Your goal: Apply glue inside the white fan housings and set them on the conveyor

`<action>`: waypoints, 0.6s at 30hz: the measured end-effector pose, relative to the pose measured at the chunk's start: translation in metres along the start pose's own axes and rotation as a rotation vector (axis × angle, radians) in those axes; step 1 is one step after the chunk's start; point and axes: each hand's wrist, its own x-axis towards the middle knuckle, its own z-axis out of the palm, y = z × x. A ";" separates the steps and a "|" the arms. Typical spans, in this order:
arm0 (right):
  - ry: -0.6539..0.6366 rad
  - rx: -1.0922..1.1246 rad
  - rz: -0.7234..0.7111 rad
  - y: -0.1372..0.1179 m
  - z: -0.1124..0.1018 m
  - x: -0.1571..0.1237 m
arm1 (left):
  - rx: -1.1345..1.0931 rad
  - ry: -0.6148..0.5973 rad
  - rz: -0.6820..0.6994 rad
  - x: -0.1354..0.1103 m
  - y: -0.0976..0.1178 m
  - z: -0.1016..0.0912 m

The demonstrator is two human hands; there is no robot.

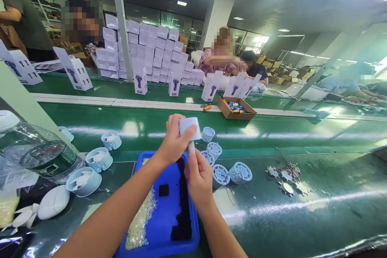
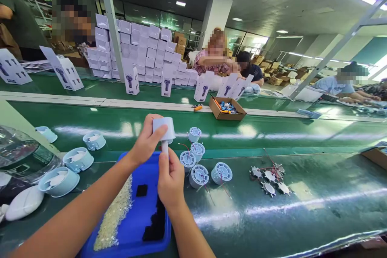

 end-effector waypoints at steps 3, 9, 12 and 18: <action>-0.052 -0.145 0.008 0.004 -0.004 0.003 | 0.151 -0.083 0.061 0.018 -0.008 -0.017; -0.062 -0.244 0.081 0.013 -0.002 0.001 | 1.149 -0.221 0.044 0.077 -0.045 -0.056; -0.089 -0.164 0.045 0.012 0.001 -0.004 | 1.235 -0.358 0.005 0.091 -0.066 -0.052; -0.241 -0.144 -0.036 0.021 0.007 -0.012 | 1.126 -0.535 0.213 0.092 -0.086 -0.010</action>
